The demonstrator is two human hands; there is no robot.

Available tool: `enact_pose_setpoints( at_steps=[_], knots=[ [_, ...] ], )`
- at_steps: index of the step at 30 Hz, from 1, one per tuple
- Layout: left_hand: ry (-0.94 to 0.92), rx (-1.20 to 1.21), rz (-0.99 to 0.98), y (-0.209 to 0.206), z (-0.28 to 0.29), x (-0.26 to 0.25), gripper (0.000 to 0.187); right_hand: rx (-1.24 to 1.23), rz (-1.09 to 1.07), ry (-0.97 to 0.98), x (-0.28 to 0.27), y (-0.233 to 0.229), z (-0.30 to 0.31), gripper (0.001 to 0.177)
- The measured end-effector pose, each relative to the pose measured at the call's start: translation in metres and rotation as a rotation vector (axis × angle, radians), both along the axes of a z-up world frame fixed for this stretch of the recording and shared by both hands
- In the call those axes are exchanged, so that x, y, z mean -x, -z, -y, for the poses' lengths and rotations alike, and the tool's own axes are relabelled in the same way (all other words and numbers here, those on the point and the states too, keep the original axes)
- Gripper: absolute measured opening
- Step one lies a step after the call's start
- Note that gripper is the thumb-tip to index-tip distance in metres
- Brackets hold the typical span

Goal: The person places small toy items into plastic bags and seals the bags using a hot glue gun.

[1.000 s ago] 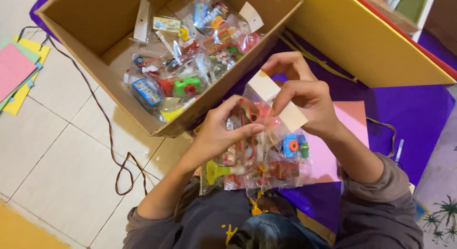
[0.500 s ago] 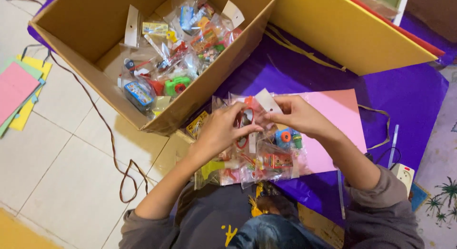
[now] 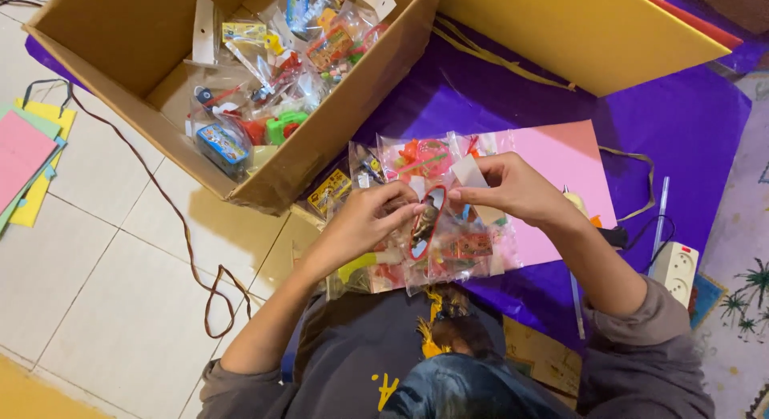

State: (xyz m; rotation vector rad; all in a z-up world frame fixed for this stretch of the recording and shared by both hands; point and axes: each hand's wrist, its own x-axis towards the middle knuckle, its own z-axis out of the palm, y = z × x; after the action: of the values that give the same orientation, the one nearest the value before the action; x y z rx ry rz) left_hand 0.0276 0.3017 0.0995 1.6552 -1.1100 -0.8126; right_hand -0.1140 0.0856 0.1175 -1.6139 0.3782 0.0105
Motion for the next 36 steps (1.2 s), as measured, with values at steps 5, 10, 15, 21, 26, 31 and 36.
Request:
enact_pose_setpoints(
  at_steps=[5, 10, 15, 21, 26, 31, 36],
  knots=[
    [0.004, 0.039, -0.026, 0.008, -0.004, 0.004, 0.02, 0.037, 0.007, 0.015, 0.006, 0.0, -0.01, 0.006],
    [-0.051, 0.079, -0.038, 0.026, -0.013, 0.011, 0.016, 0.11, -0.034, -0.015, 0.004, -0.017, -0.033, 0.007],
    [-0.05, 0.159, -0.007, 0.022, -0.023, 0.012, 0.009, 0.111, -0.069, 0.012, 0.009, -0.004, -0.039, 0.016],
    [-0.103, 0.157, -0.009, 0.028, -0.014, 0.0, 0.015, 0.086, -0.003, 0.13, 0.006, 0.025, -0.035, 0.014],
    [-0.094, 0.187, 0.037, 0.038, -0.002, 0.001, 0.01, 0.085, -0.011, 0.183, 0.003, 0.001, -0.044, 0.014],
    [0.067, 0.178, 0.021, 0.039, 0.014, 0.006, 0.007, 0.085, -0.032, 0.201, 0.017, 0.003, -0.034, 0.015],
    [0.088, 0.166, 0.041, 0.039, 0.03, 0.01, 0.012, 0.146, -0.002, 0.211, 0.03, 0.015, -0.022, 0.01]
  ],
)
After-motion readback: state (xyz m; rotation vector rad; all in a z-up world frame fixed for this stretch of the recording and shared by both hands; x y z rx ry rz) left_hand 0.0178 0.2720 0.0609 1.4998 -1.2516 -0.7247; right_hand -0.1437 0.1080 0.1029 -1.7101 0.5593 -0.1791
